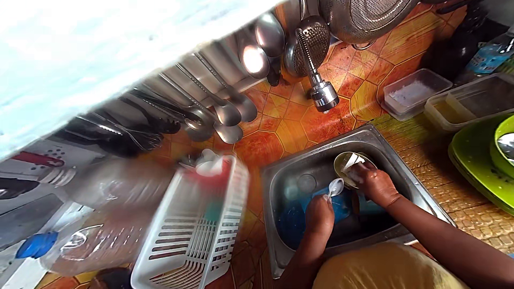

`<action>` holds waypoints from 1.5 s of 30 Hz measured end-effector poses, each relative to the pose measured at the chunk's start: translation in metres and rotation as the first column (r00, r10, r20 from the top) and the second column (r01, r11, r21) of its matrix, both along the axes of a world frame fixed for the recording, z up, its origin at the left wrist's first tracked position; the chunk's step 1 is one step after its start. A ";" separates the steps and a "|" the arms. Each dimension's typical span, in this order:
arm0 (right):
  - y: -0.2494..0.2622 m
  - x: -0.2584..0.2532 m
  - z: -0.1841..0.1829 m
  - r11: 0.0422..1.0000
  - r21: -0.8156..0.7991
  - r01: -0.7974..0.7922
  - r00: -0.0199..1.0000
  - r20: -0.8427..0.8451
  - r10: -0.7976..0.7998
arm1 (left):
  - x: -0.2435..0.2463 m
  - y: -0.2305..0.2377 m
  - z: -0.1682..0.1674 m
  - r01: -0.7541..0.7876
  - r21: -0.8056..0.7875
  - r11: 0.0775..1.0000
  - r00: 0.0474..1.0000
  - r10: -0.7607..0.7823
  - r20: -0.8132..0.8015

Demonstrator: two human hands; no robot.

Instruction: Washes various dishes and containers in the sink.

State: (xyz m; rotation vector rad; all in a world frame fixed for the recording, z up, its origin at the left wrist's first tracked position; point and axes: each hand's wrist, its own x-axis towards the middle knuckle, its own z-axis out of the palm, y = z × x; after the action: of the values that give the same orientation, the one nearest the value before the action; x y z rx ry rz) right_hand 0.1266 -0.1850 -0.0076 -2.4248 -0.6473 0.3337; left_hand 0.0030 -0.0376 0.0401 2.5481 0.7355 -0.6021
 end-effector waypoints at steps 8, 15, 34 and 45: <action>-0.043 0.027 -0.008 0.802 0.438 0.406 0.848 -0.507 -0.153 | -0.005 0.047 -0.003 -0.148 0.036 0.988 0.987 0.146 0.065; -0.058 0.021 -0.002 0.798 0.444 0.408 0.862 -0.476 -0.176 | 0.023 0.097 0.007 -0.082 0.348 0.934 0.995 0.097 -0.026; -0.071 0.022 0.004 0.679 0.542 0.495 0.788 -0.609 -0.088 | 0.023 -0.026 -0.069 -0.125 -0.685 0.718 0.976 -0.035 -0.214; -0.061 0.014 0.003 0.430 0.549 0.716 0.600 -0.799 0.020 | 0.005 -0.027 -0.079 -0.339 -0.687 0.643 0.941 0.237 -0.242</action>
State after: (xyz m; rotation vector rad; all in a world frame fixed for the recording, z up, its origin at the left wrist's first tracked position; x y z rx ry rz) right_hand 0.1405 -0.2462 -0.0043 -1.1905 0.1752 0.5556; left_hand 0.0083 -0.0642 -0.0393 1.6236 0.7381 -0.7649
